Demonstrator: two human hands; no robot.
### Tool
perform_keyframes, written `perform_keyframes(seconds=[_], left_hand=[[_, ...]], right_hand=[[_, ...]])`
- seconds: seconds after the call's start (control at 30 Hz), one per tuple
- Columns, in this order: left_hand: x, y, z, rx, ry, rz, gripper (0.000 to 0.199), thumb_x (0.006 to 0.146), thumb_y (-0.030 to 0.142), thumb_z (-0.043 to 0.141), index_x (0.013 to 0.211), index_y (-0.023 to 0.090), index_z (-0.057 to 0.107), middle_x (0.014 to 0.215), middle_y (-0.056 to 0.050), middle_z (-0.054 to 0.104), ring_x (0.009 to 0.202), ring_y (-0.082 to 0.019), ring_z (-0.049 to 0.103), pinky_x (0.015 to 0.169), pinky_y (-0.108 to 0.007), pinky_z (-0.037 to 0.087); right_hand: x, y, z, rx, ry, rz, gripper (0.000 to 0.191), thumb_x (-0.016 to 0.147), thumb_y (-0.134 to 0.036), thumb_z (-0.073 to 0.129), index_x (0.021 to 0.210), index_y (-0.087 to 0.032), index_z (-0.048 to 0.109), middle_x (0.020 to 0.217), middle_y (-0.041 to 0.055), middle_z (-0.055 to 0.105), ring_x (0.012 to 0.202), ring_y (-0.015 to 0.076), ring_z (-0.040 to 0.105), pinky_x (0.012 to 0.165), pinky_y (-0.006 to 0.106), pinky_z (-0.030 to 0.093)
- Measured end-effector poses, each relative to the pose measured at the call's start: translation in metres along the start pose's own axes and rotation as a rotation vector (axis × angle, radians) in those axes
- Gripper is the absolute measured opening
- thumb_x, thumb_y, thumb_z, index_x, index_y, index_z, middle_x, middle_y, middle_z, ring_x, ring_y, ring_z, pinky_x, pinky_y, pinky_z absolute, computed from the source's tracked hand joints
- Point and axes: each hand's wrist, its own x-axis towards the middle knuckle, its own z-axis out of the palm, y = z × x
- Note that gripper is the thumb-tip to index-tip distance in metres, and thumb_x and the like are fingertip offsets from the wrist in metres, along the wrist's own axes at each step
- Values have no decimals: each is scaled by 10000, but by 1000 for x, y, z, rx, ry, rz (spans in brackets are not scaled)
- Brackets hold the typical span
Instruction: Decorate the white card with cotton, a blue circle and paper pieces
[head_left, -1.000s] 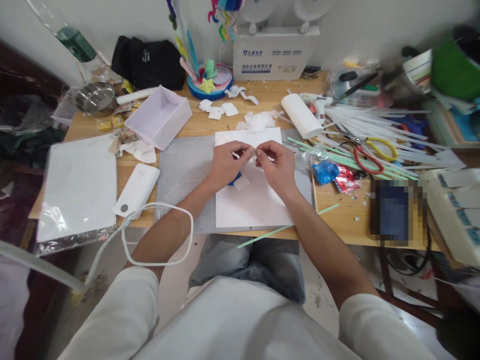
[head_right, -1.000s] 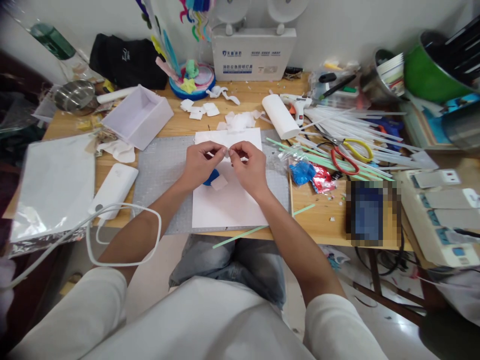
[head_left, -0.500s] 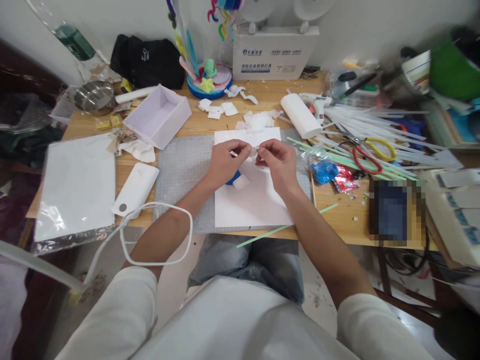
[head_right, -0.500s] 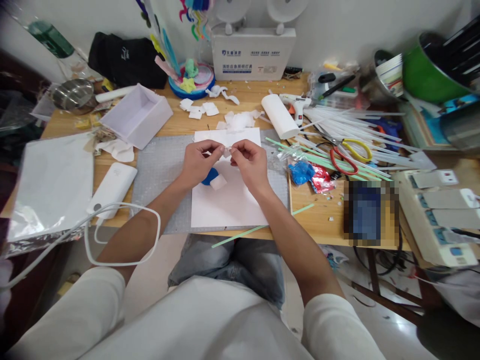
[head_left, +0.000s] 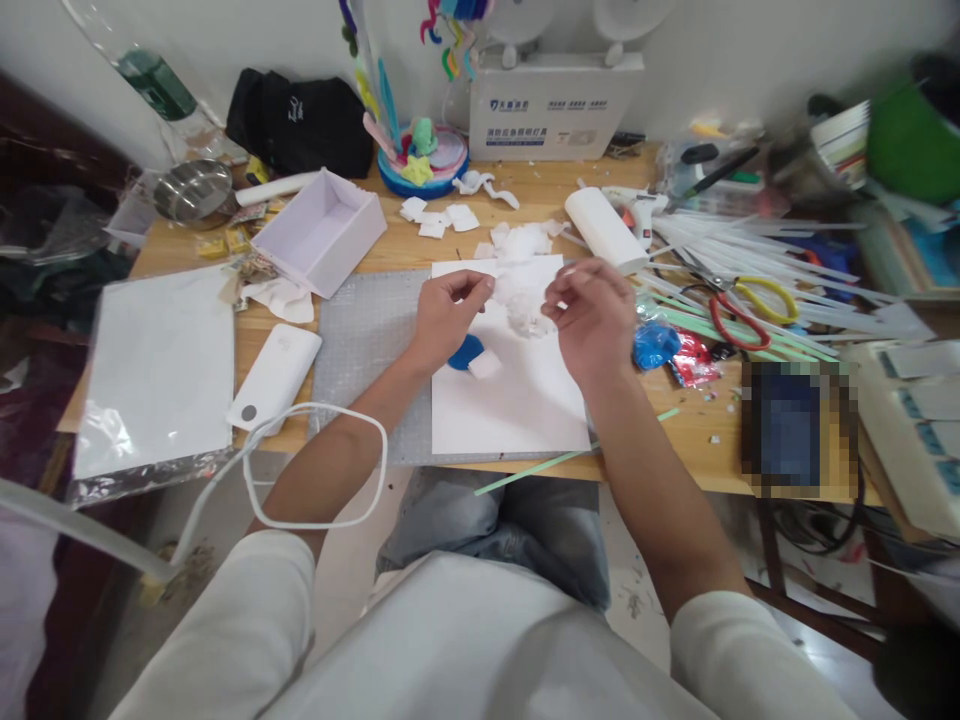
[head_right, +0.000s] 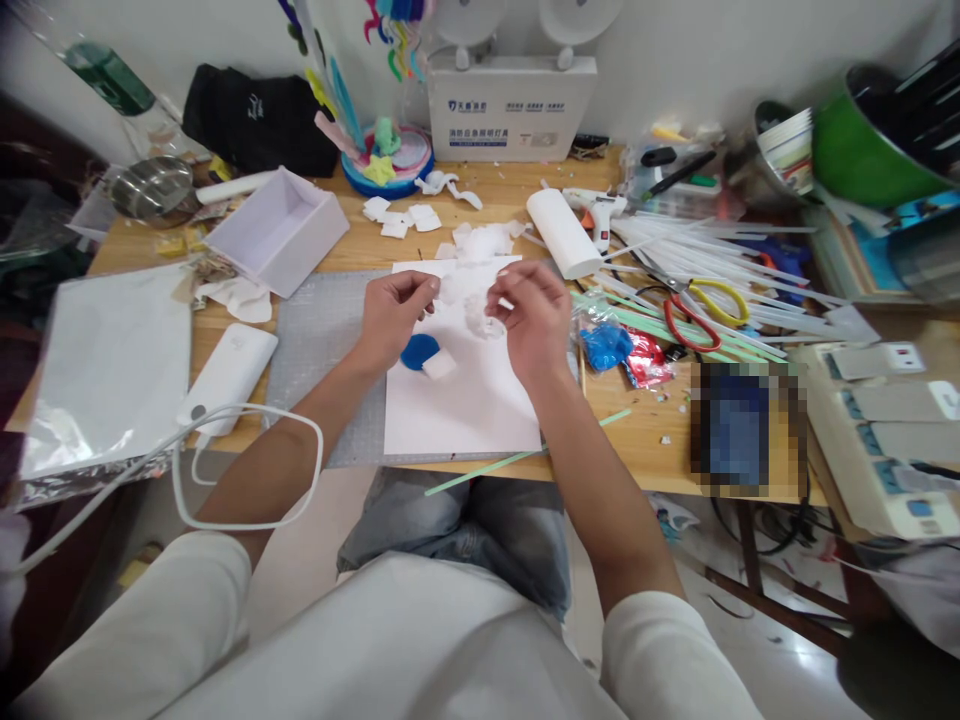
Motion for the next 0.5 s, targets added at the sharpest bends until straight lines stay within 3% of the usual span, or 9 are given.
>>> perform_keyframes(seconds=[0.1, 0.2, 0.27, 0.4, 0.5], left_hand=[[0, 1, 1, -93, -3, -62, 187, 869, 309, 703, 736, 179, 708, 611, 21, 607, 564, -77, 543, 532, -208, 419], [-1, 4, 2, -155, -13, -87, 175, 867, 285, 702, 732, 175, 709, 601, 23, 597, 564, -69, 542, 519, -190, 407], [-2, 7, 3, -166, -27, -81, 165, 869, 266, 700, 732, 173, 709, 609, 23, 600, 565, -65, 542, 521, -185, 409], [-5, 8, 5, -156, -64, -50, 172, 892, 266, 688, 748, 174, 708, 641, 19, 618, 582, -66, 556, 546, -184, 434], [-5, 7, 6, -166, -99, -52, 157, 901, 277, 680, 788, 174, 716, 695, 6, 649, 613, -72, 578, 548, -182, 445]], right_hand=[[17, -6, -17, 140, 199, -46, 360, 861, -570, 674, 735, -241, 600, 657, -45, 542, 563, 86, 539, 516, 223, 460], [24, 0, -21, 107, 284, -42, 422, 886, -620, 623, 776, -214, 657, 626, -47, 548, 516, 73, 525, 477, 212, 422], [19, 7, -14, -43, 226, -41, 381, 839, -576, 705, 828, -196, 704, 661, -33, 611, 529, 68, 544, 475, 202, 426], [0, 22, 6, -279, -60, -102, 366, 710, -485, 862, 952, -241, 735, 747, -45, 665, 645, 94, 630, 561, 220, 537], [-5, 29, 10, -328, -92, -188, 260, 753, -421, 834, 916, -241, 742, 715, -51, 672, 628, 94, 629, 593, 236, 562]])
